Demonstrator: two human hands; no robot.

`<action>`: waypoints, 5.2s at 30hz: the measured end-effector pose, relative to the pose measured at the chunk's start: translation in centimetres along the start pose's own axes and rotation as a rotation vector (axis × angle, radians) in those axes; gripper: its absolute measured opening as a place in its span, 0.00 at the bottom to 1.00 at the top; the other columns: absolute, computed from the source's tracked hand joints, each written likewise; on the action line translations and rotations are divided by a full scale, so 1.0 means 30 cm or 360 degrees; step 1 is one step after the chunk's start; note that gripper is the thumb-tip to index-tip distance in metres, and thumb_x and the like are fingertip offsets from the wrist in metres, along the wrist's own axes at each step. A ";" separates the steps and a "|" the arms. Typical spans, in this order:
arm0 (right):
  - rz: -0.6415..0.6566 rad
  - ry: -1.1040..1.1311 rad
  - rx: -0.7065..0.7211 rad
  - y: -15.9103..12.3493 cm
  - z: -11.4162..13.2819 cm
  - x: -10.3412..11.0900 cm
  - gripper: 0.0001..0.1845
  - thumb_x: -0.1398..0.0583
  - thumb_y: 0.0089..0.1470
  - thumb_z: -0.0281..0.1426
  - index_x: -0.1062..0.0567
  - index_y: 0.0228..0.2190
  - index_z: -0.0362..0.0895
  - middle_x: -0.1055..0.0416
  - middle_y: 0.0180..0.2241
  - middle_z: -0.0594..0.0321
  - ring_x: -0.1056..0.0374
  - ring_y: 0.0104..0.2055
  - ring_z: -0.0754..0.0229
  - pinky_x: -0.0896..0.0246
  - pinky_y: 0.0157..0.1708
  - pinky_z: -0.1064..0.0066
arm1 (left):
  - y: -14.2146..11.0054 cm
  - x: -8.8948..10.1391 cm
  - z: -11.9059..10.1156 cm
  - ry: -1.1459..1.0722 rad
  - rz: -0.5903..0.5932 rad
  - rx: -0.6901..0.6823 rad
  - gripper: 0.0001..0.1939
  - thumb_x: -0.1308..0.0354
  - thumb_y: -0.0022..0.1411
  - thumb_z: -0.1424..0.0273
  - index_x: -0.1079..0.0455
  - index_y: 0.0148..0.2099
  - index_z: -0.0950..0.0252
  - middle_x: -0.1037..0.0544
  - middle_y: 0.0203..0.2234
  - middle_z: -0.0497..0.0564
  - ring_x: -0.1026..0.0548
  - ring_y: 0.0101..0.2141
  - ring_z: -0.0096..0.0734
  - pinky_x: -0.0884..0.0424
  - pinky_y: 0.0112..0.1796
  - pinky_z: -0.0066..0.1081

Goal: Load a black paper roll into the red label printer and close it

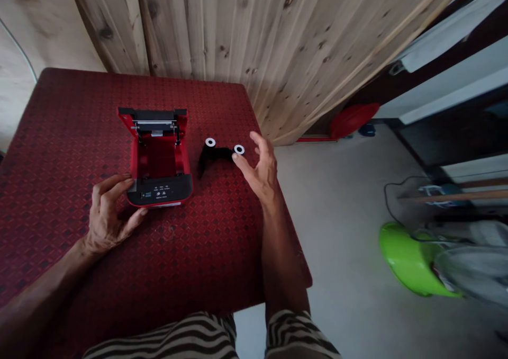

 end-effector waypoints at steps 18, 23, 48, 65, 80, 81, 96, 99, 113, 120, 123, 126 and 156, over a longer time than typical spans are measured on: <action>0.0038 -0.0461 0.0218 0.138 0.202 -0.173 0.06 0.33 0.55 0.33 0.18 0.37 0.48 0.21 0.57 0.53 0.31 0.64 0.42 0.41 0.68 0.40 | -0.014 -0.010 0.007 0.0005 0.0021 0.0052 0.38 0.32 0.68 0.61 0.42 0.74 0.64 0.28 0.59 0.64 0.26 0.58 0.50 0.23 0.57 0.46; -0.0085 0.0132 0.0278 0.110 0.291 -0.005 0.11 0.38 0.62 0.41 0.24 0.44 0.52 0.26 0.63 0.57 0.29 0.66 0.46 0.35 0.65 0.43 | -0.016 -0.009 0.007 0.0008 0.0009 0.0050 0.38 0.33 0.68 0.60 0.41 0.73 0.64 0.27 0.58 0.64 0.25 0.58 0.50 0.23 0.57 0.46; 0.0981 -0.0849 0.0755 0.037 0.613 -0.342 0.07 0.32 0.64 0.30 0.18 0.45 0.44 0.21 0.41 0.52 0.24 0.43 0.50 0.32 0.42 0.61 | -0.017 -0.015 -0.008 0.0002 0.0042 0.0072 0.35 0.38 0.72 0.59 0.45 0.73 0.63 0.27 0.59 0.65 0.25 0.57 0.49 0.22 0.54 0.45; 0.1275 -0.0776 0.0707 0.077 0.593 -0.417 0.06 0.36 0.65 0.24 0.17 0.41 0.43 0.17 0.38 0.52 0.21 0.42 0.50 0.32 0.42 0.61 | -0.019 -0.015 -0.002 -0.0050 0.0055 0.0110 0.36 0.35 0.70 0.60 0.44 0.73 0.61 0.26 0.60 0.64 0.25 0.58 0.49 0.22 0.56 0.47; 0.0789 -0.0154 0.1009 -0.104 0.571 -0.220 0.12 0.41 0.72 0.28 0.17 0.39 0.44 0.19 0.41 0.56 0.26 0.44 0.54 0.29 0.52 0.58 | 0.031 0.038 -0.016 0.0020 0.0087 0.0124 0.32 0.41 0.73 0.55 0.41 0.72 0.63 0.25 0.56 0.62 0.24 0.55 0.47 0.23 0.55 0.46; 0.0764 -0.0181 0.1036 -0.110 0.572 -0.221 0.14 0.43 0.72 0.26 0.17 0.38 0.45 0.19 0.41 0.56 0.27 0.43 0.54 0.28 0.51 0.58 | 0.051 0.049 -0.013 0.0026 0.0082 0.0135 0.32 0.42 0.74 0.54 0.41 0.72 0.63 0.25 0.56 0.62 0.25 0.56 0.47 0.24 0.56 0.46; 0.0002 -0.0521 0.1515 -0.220 0.582 -0.183 0.11 0.42 0.70 0.20 0.19 0.42 0.42 0.24 0.32 0.62 0.34 0.34 0.59 0.38 0.34 0.64 | 0.344 0.080 0.016 -0.0063 0.0108 0.0188 0.28 0.59 0.81 0.52 0.29 0.67 0.62 0.23 0.54 0.58 0.26 0.56 0.42 0.30 0.58 0.45; -0.0060 -0.0646 0.1551 -0.239 0.600 -0.173 0.08 0.40 0.69 0.21 0.19 0.40 0.41 0.22 0.34 0.61 0.34 0.34 0.59 0.40 0.32 0.63 | 0.261 0.076 -0.012 -0.0038 0.0197 0.0145 0.25 0.55 0.80 0.55 0.25 0.62 0.62 0.24 0.51 0.58 0.25 0.52 0.43 0.31 0.55 0.45; -0.0057 -0.0635 0.1373 -0.254 0.605 -0.198 0.12 0.43 0.70 0.20 0.21 0.38 0.43 0.27 0.32 0.62 0.35 0.32 0.60 0.38 0.30 0.65 | 0.157 0.040 -0.025 0.0114 0.0202 -0.0172 0.37 0.39 0.67 0.42 0.31 0.67 0.60 0.23 0.52 0.61 0.25 0.52 0.50 0.30 0.51 0.47; -0.0100 -0.0513 0.1338 -0.272 0.599 -0.174 0.09 0.39 0.67 0.22 0.23 0.48 0.39 0.21 0.38 0.57 0.30 0.34 0.59 0.32 0.33 0.65 | 0.150 0.031 -0.031 0.0172 0.0259 -0.0143 0.36 0.41 0.69 0.41 0.31 0.65 0.63 0.24 0.53 0.62 0.25 0.54 0.51 0.30 0.53 0.48; -0.0143 -0.0339 0.1299 -0.334 0.571 -0.145 0.11 0.36 0.66 0.24 0.25 0.50 0.40 0.20 0.38 0.56 0.29 0.33 0.59 0.30 0.35 0.65 | 0.137 0.041 -0.048 0.0156 0.0278 -0.0081 0.35 0.41 0.71 0.45 0.34 0.68 0.65 0.25 0.55 0.64 0.26 0.57 0.51 0.30 0.56 0.48; -0.0041 -0.0081 0.1147 -0.415 0.507 -0.150 0.06 0.37 0.67 0.28 0.25 0.46 0.44 0.23 0.32 0.61 0.28 0.32 0.59 0.30 0.34 0.66 | 0.111 0.065 -0.068 0.0206 0.0150 -0.0081 0.33 0.32 0.67 0.53 0.34 0.67 0.62 0.23 0.53 0.61 0.23 0.53 0.47 0.28 0.54 0.44; 0.0264 0.0014 0.0290 -0.444 0.306 -0.273 0.04 0.40 0.68 0.28 0.26 0.38 0.46 0.23 0.35 0.61 0.28 0.32 0.59 0.32 0.36 0.68 | 0.086 0.084 -0.091 0.0484 0.0089 -0.0024 0.30 0.24 0.60 0.59 0.30 0.61 0.57 0.21 0.51 0.60 0.21 0.52 0.51 0.26 0.50 0.49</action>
Point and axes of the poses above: each hand's wrist, its own y-axis towards the middle knuckle, its own x-axis out of the back of the hand, z = x × y, the point moved 5 cm from there along y, towards the middle knuckle
